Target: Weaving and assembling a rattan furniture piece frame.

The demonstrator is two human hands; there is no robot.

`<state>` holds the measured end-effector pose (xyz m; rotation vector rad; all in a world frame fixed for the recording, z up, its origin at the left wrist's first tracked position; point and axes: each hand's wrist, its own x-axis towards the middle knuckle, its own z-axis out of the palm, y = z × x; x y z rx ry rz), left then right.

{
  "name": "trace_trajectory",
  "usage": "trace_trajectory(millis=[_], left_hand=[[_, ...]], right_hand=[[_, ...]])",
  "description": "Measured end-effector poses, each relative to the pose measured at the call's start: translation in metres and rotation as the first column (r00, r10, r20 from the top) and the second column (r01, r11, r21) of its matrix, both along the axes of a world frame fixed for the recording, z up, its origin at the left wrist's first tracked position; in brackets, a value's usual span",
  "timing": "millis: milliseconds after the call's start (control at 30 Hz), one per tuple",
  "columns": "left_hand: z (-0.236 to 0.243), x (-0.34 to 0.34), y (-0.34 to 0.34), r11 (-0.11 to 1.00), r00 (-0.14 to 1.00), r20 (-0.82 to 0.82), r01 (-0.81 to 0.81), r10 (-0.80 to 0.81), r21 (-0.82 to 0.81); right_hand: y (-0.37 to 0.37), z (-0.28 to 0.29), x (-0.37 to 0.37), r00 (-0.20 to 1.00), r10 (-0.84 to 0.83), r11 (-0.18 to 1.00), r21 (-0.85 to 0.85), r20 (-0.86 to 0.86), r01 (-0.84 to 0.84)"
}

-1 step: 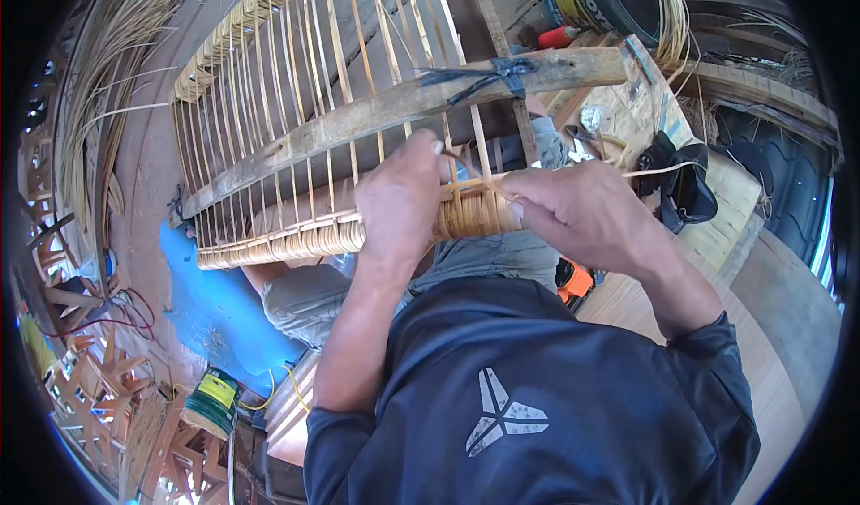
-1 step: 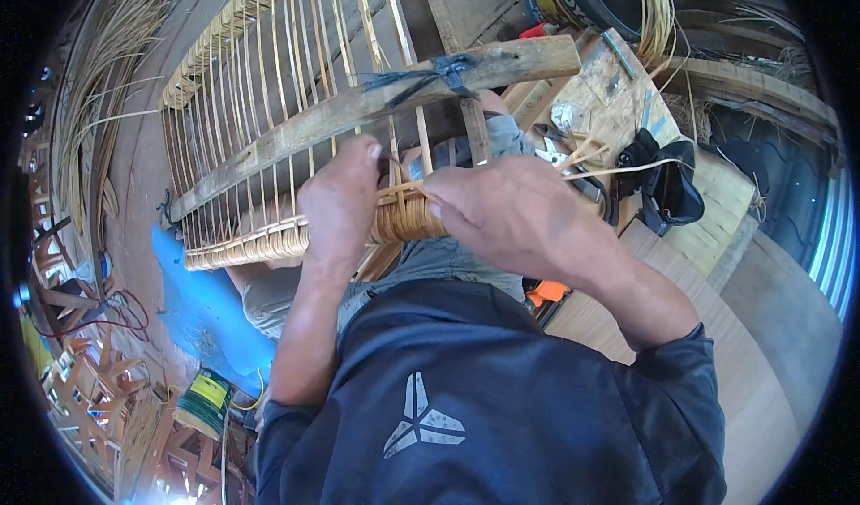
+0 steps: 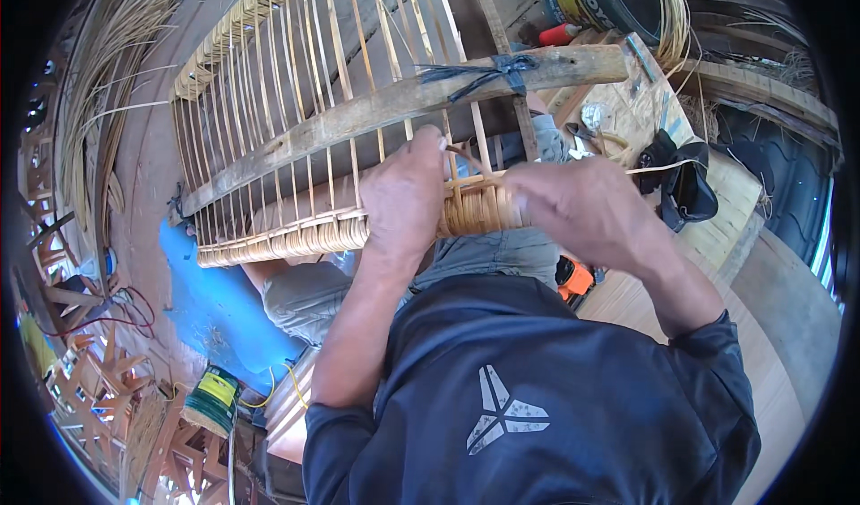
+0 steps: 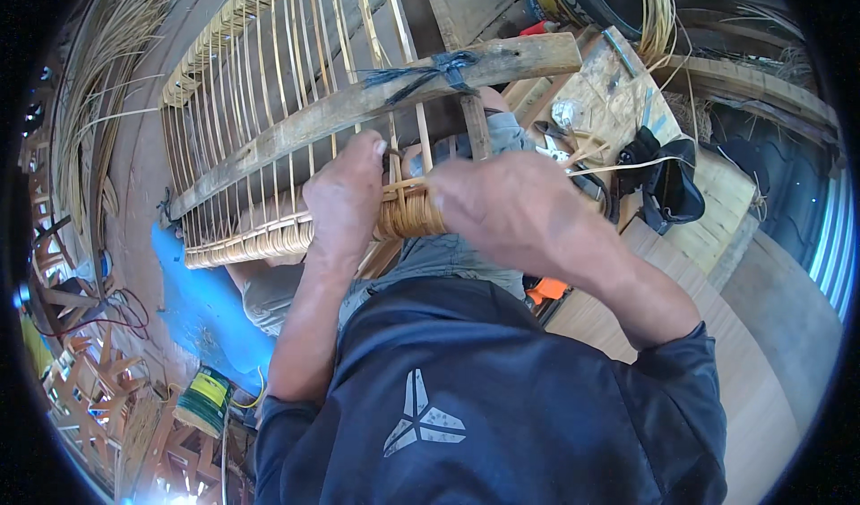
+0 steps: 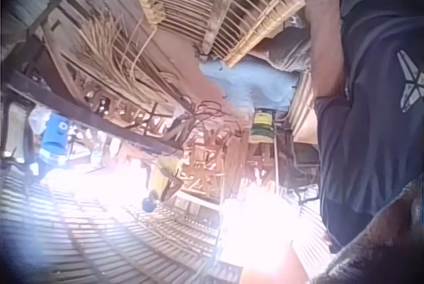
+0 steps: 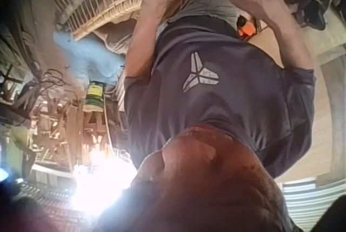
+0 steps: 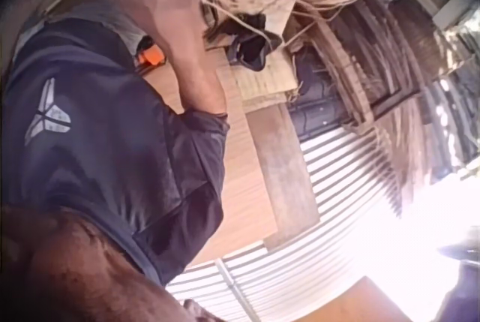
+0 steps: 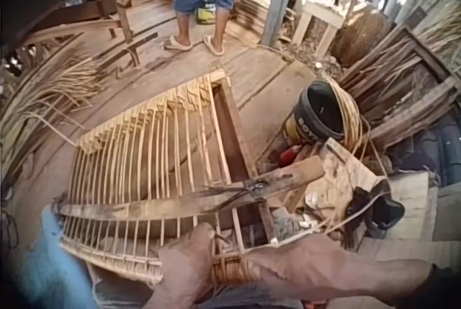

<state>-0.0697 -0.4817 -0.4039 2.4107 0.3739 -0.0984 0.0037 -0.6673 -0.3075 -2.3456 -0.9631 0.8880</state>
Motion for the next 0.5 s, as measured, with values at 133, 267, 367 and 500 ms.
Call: trace_trajectory(millis=[133, 267, 367, 500], left_hand=[[-0.003, 0.003, 0.009, 0.964, 0.991, 0.130, -0.015, -0.021, 0.264], [-0.005, -0.005, 0.014, 1.000, 1.000, -0.006, 0.002, -0.002, -0.025], [-0.006, 0.004, 0.007, 0.996, 0.985, -0.151, 0.086, -0.086, -0.005], [-0.013, 0.014, 0.018, 0.985, 0.962, -0.229, 0.121, -0.146, -0.120]], right_hand=[[-0.023, -0.002, 0.018, 0.972, -0.233, 0.966, -0.122, -0.043, 0.226], [-0.026, 0.001, 0.016, 0.952, -0.290, 0.954, -0.109, -0.098, 0.280], [-0.025, -0.016, 0.021, 0.984, -0.180, 0.982, -0.062, 0.000, 0.179], [-0.029, -0.030, 0.029, 0.952, -0.268, 0.961, -0.105, -0.148, 0.255]])
